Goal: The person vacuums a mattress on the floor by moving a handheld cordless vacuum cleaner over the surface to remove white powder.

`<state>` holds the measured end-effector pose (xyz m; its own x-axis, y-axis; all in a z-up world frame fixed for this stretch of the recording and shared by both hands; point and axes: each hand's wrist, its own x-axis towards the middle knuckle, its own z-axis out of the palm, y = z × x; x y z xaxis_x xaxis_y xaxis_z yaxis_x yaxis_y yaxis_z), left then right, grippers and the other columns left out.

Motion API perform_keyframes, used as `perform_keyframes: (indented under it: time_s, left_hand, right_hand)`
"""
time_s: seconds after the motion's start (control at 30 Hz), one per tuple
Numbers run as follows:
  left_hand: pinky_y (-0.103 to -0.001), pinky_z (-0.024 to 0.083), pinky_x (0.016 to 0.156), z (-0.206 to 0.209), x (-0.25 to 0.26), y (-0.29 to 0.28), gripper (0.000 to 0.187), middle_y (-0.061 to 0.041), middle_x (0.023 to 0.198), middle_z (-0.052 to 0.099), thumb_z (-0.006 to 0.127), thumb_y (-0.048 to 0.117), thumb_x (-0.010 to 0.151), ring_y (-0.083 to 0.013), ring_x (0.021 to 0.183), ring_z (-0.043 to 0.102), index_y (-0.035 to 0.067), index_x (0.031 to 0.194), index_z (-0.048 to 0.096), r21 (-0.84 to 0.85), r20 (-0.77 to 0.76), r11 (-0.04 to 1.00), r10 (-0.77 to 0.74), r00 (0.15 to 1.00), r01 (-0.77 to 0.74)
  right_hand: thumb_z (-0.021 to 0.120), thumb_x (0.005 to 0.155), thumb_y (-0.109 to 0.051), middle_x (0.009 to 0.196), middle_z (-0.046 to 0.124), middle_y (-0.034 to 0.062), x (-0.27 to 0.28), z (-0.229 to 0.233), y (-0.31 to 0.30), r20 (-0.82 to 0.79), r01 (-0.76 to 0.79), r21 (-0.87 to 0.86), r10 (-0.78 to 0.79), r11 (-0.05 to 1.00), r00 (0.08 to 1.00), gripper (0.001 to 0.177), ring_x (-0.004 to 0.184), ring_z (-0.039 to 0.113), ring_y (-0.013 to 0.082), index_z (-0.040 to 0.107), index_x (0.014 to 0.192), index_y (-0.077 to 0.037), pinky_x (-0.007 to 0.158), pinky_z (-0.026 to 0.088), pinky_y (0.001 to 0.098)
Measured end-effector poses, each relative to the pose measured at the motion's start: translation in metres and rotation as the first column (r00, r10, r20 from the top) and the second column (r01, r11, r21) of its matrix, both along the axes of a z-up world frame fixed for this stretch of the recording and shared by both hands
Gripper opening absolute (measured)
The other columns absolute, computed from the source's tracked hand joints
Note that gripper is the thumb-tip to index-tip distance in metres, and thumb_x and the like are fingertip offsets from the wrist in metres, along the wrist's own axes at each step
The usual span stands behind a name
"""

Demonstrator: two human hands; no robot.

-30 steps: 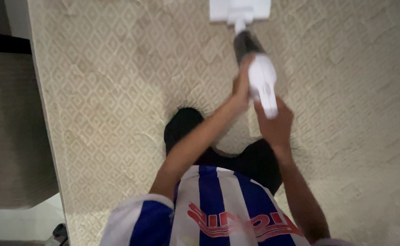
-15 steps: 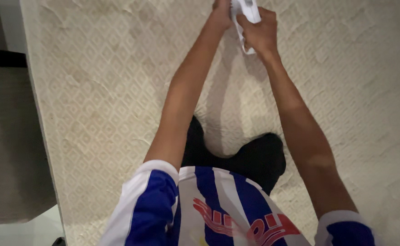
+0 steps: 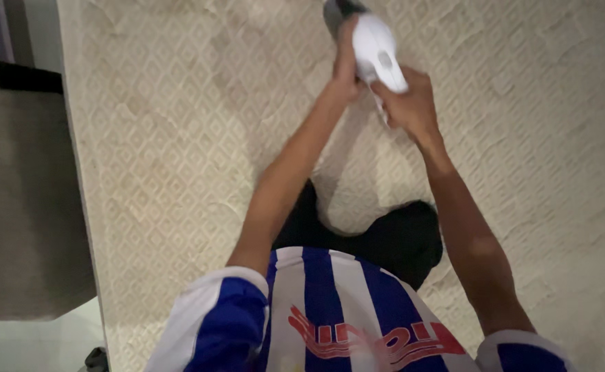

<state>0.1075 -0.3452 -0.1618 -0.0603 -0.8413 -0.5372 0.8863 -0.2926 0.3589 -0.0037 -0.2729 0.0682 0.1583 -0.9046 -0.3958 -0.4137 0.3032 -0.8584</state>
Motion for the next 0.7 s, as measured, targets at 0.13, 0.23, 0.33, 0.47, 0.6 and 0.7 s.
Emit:
perform_keyframes:
  time_s: [0.13, 0.23, 0.33, 0.47, 0.6, 0.7]
  left_hand:
    - [-0.041, 0.057, 0.093, 0.03, -0.029, 0.086, 0.085, -0.014, 0.12, 0.071, 0.069, 0.067, 0.082, -0.0262, 0.105, 0.07, 0.002, 0.136, 0.06, 0.132, 0.084, 0.991, 0.024, 0.996, -0.035]
    - [-0.04, 0.058, 0.091, 0.056, -0.047, 0.15, 0.08, -0.014, 0.119, 0.071, 0.07, 0.063, 0.085, -0.0251, 0.103, 0.071, 0.0, 0.134, 0.061, 0.269, 0.079, 0.961, 0.044, 0.996, -0.064]
    - [-0.04, 0.059, 0.089, 0.084, -0.07, 0.214, 0.07, -0.013, 0.115, 0.071, 0.066, 0.058, 0.089, -0.0251, 0.101, 0.071, 0.003, 0.132, 0.06, 0.301, 0.021, 0.95, 0.079, 0.997, -0.082]
    - [-0.038, 0.059, 0.089, 0.106, -0.09, 0.286, 0.065, -0.013, 0.115, 0.072, 0.059, 0.055, 0.096, -0.0248, 0.101, 0.072, 0.0, 0.131, 0.062, 0.362, -0.012, 0.931, 0.048, 0.999, -0.041]
    - [-0.037, 0.058, 0.087, 0.127, -0.103, 0.338, 0.064, -0.011, 0.113, 0.072, 0.056, 0.056, 0.098, -0.0235, 0.101, 0.072, 0.001, 0.13, 0.062, 0.429, -0.027, 0.903, 0.019, 0.999, -0.005]
    - [-0.035, 0.059, 0.088, 0.14, -0.106, 0.359, 0.064, -0.01, 0.113, 0.073, 0.055, 0.056, 0.096, -0.022, 0.102, 0.073, 0.003, 0.131, 0.062, 0.484, -0.076, 0.875, 0.021, 0.997, 0.019]
  right_hand:
    - [0.074, 0.094, -0.022, 0.066, 0.059, 0.0007, -0.026, 0.01, 0.066, 0.0, -0.01, 0.081, 0.01, 0.997, 1.0, 0.026, 0.049, 0.052, 0.0072, 0.073, 0.112, -0.003, 0.042, 0.041, 0.0268]
    - [0.077, 0.092, -0.023, 0.067, 0.066, 0.0043, -0.043, 0.014, 0.113, -0.179, -0.064, 0.046, 0.071, 0.997, 0.981, 0.028, 0.054, 0.058, 0.0099, 0.072, 0.109, -0.001, 0.048, 0.046, 0.03]
    - [0.074, 0.089, -0.026, 0.067, 0.068, 0.0087, -0.065, 0.023, 0.16, -0.278, -0.102, 0.083, 0.121, 0.991, 0.953, 0.033, 0.059, 0.063, 0.0149, 0.072, 0.111, -0.001, 0.057, 0.051, 0.0339]
    - [0.076, 0.087, -0.03, 0.07, 0.07, 0.0131, -0.089, 0.029, 0.215, -0.432, -0.035, 0.314, 0.176, 0.949, 0.884, 0.038, 0.058, 0.065, 0.0205, 0.072, 0.118, -0.007, 0.059, 0.052, 0.0392]
    - [0.079, 0.085, -0.026, 0.081, 0.076, 0.0179, -0.101, 0.041, 0.261, -0.411, 0.005, 0.296, 0.122, 0.955, 0.903, 0.042, 0.068, 0.07, 0.025, 0.074, 0.123, -0.008, 0.063, 0.055, 0.0408]
    - [0.08, 0.082, -0.025, 0.086, 0.078, 0.0164, -0.104, 0.051, 0.278, -0.439, 0.027, 0.35, 0.139, 0.936, 0.888, 0.044, 0.075, 0.075, 0.0221, 0.074, 0.122, -0.009, 0.068, 0.057, 0.0386]
